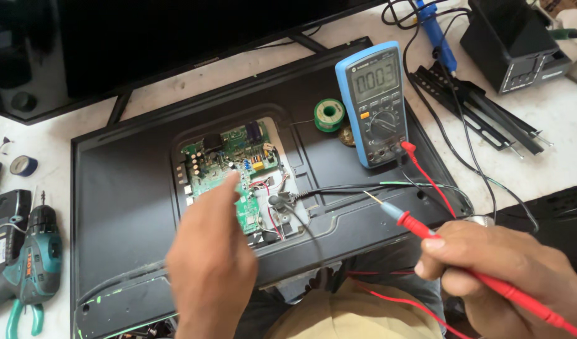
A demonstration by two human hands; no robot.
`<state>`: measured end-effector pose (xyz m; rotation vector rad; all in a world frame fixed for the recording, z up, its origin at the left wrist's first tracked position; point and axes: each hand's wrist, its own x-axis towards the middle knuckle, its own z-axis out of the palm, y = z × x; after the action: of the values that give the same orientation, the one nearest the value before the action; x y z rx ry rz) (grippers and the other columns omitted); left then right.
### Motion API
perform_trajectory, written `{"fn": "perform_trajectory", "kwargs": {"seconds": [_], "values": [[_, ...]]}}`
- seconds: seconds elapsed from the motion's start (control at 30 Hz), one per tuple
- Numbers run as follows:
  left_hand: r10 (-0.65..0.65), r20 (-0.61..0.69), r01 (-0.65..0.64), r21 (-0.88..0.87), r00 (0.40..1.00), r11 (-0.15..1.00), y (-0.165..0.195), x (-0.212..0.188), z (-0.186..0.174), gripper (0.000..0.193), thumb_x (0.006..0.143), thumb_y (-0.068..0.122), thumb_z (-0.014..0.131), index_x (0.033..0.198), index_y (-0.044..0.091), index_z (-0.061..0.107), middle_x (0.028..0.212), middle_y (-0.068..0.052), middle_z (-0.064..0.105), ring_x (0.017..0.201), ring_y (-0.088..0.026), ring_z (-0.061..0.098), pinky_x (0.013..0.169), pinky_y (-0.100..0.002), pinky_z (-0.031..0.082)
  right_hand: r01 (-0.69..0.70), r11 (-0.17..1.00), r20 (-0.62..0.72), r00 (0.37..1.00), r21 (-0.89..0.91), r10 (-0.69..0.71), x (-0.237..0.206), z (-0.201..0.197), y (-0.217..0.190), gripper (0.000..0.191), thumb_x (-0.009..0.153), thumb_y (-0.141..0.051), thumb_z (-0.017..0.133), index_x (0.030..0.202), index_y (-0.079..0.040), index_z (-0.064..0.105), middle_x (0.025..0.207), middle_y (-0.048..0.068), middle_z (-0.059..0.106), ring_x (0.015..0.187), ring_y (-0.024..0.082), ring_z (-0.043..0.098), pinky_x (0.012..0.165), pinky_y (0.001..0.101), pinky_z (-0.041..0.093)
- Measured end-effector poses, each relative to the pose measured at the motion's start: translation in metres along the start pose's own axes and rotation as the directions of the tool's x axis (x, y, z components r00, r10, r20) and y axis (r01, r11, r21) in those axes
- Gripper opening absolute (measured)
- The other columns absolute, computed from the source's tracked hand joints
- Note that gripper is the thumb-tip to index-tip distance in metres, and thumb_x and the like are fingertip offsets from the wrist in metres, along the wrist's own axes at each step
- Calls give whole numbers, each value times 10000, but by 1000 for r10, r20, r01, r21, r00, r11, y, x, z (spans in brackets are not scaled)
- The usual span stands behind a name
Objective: The person uses a multimeter to test points on a green circuit board inside a disassembled TV. They place the red and black probes on various components and connectors, observe the multimeter display, and briefly plug in a power cord to the TV.
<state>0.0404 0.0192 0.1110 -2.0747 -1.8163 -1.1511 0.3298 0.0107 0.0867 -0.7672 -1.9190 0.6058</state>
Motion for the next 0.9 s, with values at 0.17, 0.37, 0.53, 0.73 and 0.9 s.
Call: {"fn": "perform_trajectory", "kwargs": {"seconds": [0.17,0.37,0.53,0.73,0.9], "values": [[295,-67,-300,-66,953,952,15,-28,-9,277,971,67,672,1242,118,645,895,-93,701,718,-249,688,695,-363,580,28,977,237,971,-212,23,8,9,-4,264,836,-155,703,1089,-89,662,903,57,728,698,140,690,646,325,563],[364,342,-221,-391,866,893,-26,-84,41,165,1015,202,661,1178,208,686,853,1,728,710,-175,711,754,-334,587,361,918,389,832,163,-396,12,25,9,85,949,-55,601,1005,6,621,910,90,636,838,256,679,747,381,561],[187,433,1,-399,882,917,-83,-117,94,168,1019,205,656,1186,198,679,865,-9,728,721,-179,711,763,-336,587,370,920,302,869,128,-392,34,25,4,144,998,-76,621,1085,-7,530,923,96,652,829,249,709,763,354,601],[27,356,104,-342,934,934,-90,-122,104,173,1025,207,650,1195,185,671,879,-20,727,734,-183,712,774,-339,587,63,899,-228,957,-434,-178,107,-35,75,240,991,-73,750,1199,-58,633,953,66,686,761,154,688,701,280,545],[-60,317,168,-324,947,931,-82,-130,106,178,1029,210,645,1203,174,664,891,-30,726,745,-186,713,783,-342,587,-45,762,-226,965,-646,-134,198,-71,225,219,908,-57,728,1121,-14,698,1136,178,692,1003,405,660,841,471,515]]}}
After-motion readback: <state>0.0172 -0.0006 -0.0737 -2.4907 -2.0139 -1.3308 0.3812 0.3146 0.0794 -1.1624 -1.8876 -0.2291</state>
